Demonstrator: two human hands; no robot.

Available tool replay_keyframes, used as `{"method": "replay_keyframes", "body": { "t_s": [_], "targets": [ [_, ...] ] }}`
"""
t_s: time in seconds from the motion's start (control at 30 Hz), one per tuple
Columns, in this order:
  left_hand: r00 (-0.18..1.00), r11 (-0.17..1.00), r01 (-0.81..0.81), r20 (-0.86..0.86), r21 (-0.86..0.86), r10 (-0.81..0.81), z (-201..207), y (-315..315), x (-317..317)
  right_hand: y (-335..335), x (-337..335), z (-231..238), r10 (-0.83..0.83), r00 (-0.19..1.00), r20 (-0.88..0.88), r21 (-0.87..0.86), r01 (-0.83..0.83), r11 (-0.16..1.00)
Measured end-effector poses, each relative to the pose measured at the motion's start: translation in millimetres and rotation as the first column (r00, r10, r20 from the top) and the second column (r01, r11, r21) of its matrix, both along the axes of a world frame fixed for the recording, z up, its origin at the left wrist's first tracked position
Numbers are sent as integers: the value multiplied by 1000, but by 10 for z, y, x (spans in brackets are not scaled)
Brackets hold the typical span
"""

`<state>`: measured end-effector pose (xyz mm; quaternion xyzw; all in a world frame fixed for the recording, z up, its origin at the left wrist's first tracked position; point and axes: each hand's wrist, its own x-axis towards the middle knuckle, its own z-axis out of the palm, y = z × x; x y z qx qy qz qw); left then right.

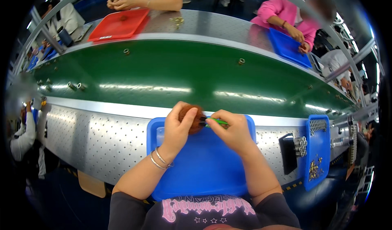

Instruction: The person uses green-handled pliers to manipulate a small brown object on a blue tray, then picks up a small metal cylinder and uses the pliers to adjust it. The person works at a curved assembly line with other workers visible in the background.

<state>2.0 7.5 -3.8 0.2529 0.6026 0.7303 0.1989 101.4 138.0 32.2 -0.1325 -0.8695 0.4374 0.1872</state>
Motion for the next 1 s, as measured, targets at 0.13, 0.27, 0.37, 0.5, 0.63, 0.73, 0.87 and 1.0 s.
{"method": "replay_keyframes", "body": {
  "t_s": [0.13, 0.27, 0.37, 0.5, 0.63, 0.73, 0.87, 1.0],
  "targets": [
    [994, 995, -74, 89, 70, 68, -9, -18, -14, -2, -45, 23, -16, 999, -39, -4, 16, 1000],
    [1000, 999, -9, -3, 46, 9, 38, -43, 6, -67, -49, 47, -7, 999, -31, 2, 7, 1000],
    [999, 997, -36, 41, 66, 33, 28, -32, 7, -15, -51, -16, -6, 999, -53, -42, 3, 999],
    [1000, 997, -11, 13, 76, 11, 27, -35, 34, -80, -41, 44, -24, 999, -27, -51, 22, 998],
    [998, 995, -48, 46, 91, 44, 31, -18, -3, -41, -46, 20, -23, 999, -39, -75, 20, 997],
    [1000, 996, -18, 16, 88, 17, 8, -35, 20, -82, -51, 4, -23, 999, -42, -58, 21, 998],
    [999, 995, -45, 30, 93, 42, 31, -53, 10, -6, -37, -12, -67, 997, -27, -94, 64, 994],
    [999, 996, -41, -2, 78, 41, 10, -49, 34, -67, -39, 36, -4, 1000, -21, -87, 2, 996]
  ]
}}
